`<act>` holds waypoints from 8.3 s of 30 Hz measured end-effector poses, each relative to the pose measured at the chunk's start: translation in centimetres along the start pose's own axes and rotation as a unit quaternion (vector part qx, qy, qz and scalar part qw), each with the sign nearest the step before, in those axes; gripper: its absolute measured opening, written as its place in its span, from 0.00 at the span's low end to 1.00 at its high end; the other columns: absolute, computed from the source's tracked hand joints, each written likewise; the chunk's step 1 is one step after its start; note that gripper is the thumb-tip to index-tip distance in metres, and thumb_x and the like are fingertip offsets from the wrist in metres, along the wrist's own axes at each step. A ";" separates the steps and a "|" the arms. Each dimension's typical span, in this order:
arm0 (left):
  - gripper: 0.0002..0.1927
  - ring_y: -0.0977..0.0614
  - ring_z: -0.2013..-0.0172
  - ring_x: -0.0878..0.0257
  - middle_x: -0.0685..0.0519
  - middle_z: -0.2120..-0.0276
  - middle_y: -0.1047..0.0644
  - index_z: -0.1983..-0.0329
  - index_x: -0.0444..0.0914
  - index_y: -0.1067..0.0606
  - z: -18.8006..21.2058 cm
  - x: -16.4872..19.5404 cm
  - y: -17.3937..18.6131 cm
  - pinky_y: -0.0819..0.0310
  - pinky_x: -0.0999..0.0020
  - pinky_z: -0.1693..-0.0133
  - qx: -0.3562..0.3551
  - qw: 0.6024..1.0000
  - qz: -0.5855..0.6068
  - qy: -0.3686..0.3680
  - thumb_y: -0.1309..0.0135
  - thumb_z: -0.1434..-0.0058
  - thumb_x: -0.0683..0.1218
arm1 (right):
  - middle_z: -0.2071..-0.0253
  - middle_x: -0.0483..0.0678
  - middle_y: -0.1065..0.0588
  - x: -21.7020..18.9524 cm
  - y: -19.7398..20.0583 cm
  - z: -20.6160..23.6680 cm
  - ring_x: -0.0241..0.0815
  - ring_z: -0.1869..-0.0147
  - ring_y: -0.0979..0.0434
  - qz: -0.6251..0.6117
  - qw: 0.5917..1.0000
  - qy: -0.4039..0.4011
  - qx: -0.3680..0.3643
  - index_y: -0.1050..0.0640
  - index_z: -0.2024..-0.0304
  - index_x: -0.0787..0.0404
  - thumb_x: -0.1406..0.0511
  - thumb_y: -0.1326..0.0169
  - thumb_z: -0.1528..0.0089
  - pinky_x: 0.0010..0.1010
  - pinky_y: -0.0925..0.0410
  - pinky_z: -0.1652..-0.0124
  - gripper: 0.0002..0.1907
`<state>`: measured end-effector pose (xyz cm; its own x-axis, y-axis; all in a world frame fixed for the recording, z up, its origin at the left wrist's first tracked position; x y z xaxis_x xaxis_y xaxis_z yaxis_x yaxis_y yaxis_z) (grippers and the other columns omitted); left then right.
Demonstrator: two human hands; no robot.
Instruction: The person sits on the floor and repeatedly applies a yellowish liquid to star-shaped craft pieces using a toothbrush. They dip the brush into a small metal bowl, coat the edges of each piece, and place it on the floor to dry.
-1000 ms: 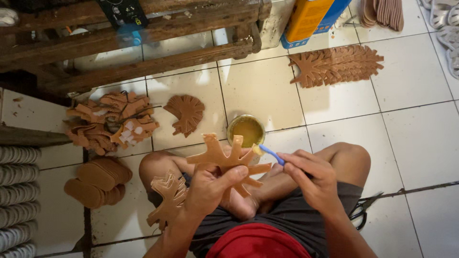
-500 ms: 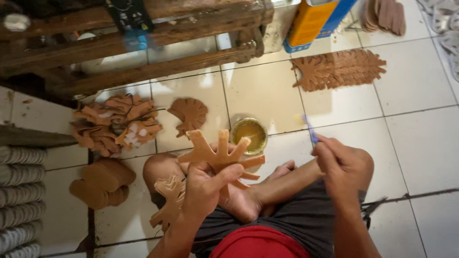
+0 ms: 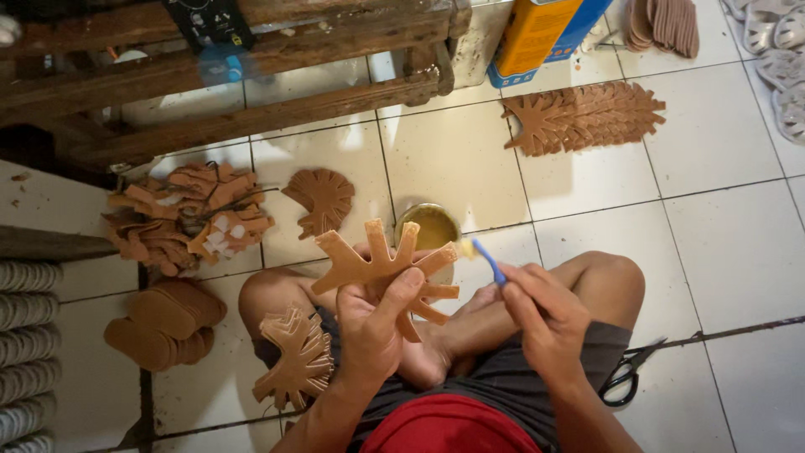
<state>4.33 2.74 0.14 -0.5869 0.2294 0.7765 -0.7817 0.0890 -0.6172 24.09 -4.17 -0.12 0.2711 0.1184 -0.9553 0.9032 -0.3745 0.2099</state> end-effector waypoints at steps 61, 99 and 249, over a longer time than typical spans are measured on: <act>0.11 0.27 0.64 0.70 0.55 0.63 0.21 0.53 0.29 0.21 -1.3 -4.8 5.6 0.34 0.77 0.64 0.159 0.987 -0.005 -0.007 0.42 0.33 0.42 | 0.66 0.54 0.21 8.8 6.3 -1.5 0.45 0.67 0.23 0.339 0.933 -0.107 0.054 0.17 0.56 0.62 0.67 0.41 0.33 0.31 0.31 0.64 0.06; 0.15 0.19 0.53 0.62 0.48 0.53 0.18 0.44 0.29 0.26 -1.7 -1.3 0.4 0.26 0.67 0.47 0.071 0.992 -0.018 -0.105 0.44 0.33 0.38 | 0.67 0.43 0.28 3.1 0.5 0.0 0.29 0.69 0.34 -0.056 0.998 0.010 -0.001 0.20 0.47 0.71 0.75 0.49 0.33 0.19 0.41 0.70 0.13; 0.15 0.19 0.58 0.56 0.43 0.58 0.18 0.45 0.32 0.23 -17.2 -3.2 26.1 0.25 0.63 0.53 0.175 0.758 -0.619 -0.108 0.44 0.33 0.43 | 0.56 0.49 0.22 21.6 12.3 -5.9 0.39 0.58 0.25 0.125 0.920 -0.305 0.212 0.22 0.41 0.61 0.59 0.52 0.29 0.33 0.32 0.61 0.18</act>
<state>-10.57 20.98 -20.63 0.6503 0.0123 0.7595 -0.7479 -0.1648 0.6430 43.00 -0.76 -16.89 0.0978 -0.5105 -0.8543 0.5916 -0.6605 0.4624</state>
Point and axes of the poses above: each hand's wrist, its own z-axis away from the middle knuckle, its own y-axis out of the back of the hand, x = y × z, the point moved 4 cm from there along -z, towards the middle knuckle
